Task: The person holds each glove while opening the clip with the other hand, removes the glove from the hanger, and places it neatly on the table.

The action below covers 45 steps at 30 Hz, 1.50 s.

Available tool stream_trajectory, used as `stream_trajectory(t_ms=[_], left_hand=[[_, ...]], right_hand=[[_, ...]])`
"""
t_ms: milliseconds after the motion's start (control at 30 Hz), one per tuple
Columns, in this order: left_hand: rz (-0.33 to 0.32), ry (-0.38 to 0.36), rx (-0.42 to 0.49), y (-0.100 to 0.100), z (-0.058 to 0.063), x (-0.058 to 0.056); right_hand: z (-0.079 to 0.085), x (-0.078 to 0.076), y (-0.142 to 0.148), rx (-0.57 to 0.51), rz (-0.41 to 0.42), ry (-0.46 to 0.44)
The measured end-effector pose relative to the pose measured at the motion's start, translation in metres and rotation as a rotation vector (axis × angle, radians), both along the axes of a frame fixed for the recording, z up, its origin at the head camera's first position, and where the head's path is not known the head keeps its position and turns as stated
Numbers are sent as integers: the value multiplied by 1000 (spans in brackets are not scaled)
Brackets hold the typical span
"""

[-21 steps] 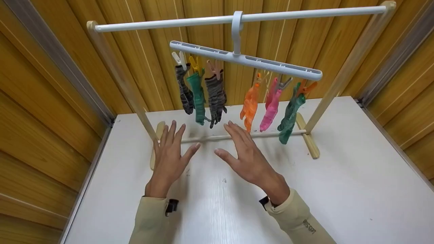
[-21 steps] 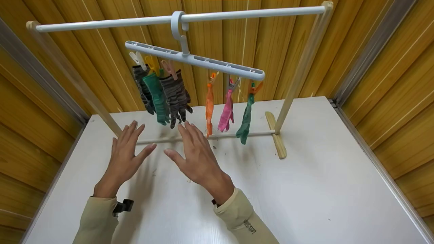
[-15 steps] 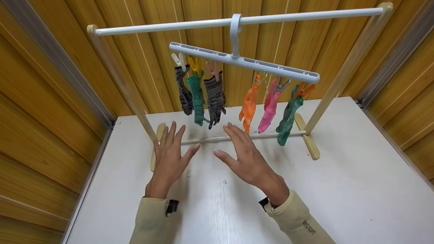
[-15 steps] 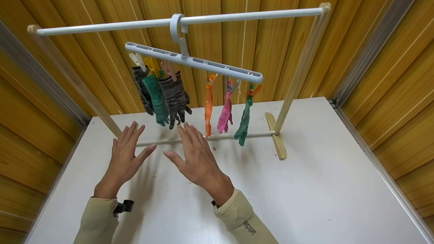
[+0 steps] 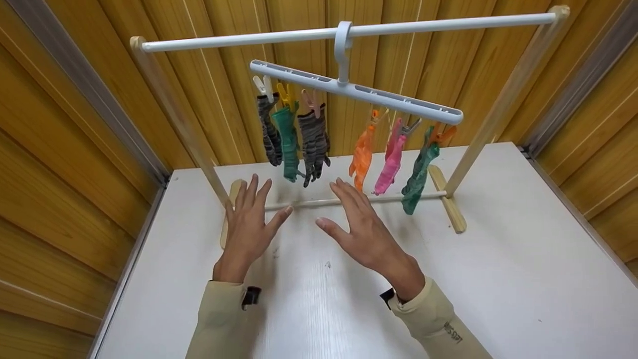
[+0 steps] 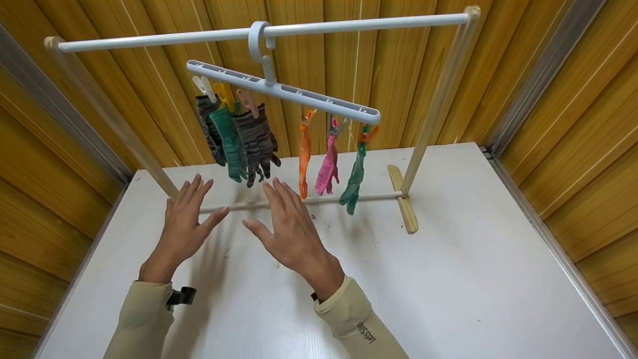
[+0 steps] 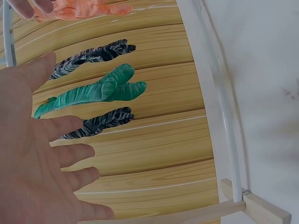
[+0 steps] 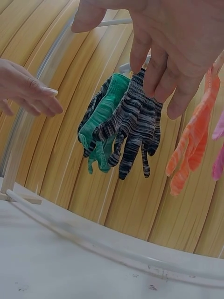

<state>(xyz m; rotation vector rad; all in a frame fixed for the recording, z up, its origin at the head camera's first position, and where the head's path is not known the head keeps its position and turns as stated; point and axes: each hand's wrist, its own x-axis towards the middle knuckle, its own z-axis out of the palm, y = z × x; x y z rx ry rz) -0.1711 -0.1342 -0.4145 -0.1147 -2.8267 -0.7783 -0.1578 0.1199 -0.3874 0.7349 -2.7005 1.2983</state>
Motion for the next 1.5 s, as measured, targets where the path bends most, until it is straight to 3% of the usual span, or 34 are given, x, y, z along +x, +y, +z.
stream_trajectory(t_ms=[600,1000,1500], left_hand=[[49,-20,4,10,4,-5],[66,-14,26,10,14,-10],[102,-12,47,9,17,-20]], right_hand=[[-1,-8,11,9,24,-40],[4,-11,15,23,49,-51],[-3,-29,14,40,97,-75]])
